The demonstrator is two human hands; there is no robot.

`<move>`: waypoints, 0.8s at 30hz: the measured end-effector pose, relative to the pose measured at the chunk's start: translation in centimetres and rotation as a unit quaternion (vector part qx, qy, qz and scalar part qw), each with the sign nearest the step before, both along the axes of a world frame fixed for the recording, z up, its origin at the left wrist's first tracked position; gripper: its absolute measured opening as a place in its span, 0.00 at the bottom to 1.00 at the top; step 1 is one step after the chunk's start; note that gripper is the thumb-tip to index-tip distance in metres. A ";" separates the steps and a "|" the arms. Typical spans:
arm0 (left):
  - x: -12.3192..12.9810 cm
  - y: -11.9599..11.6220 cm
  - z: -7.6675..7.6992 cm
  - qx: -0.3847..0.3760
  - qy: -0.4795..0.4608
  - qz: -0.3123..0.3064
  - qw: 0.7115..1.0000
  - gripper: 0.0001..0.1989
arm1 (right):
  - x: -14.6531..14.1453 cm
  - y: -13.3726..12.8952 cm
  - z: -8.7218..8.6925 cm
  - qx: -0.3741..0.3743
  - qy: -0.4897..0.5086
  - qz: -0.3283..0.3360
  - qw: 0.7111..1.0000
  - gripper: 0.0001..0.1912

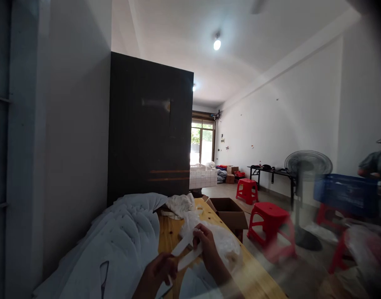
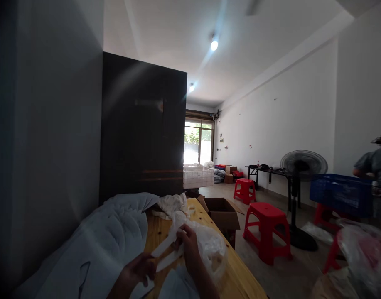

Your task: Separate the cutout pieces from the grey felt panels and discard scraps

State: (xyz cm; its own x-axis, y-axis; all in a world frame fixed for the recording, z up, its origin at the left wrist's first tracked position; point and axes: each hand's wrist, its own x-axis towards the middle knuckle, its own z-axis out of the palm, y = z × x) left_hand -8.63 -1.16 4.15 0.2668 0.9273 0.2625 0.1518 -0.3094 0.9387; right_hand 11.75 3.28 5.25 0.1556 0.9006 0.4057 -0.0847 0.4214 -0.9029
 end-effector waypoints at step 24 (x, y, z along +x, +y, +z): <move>1.3 -2.3 -1.2 -0.069 -0.122 -0.047 0.989 0.28 | -2.8 -5.1 -4.0 0.007 -0.136 0.182 0.974 0.22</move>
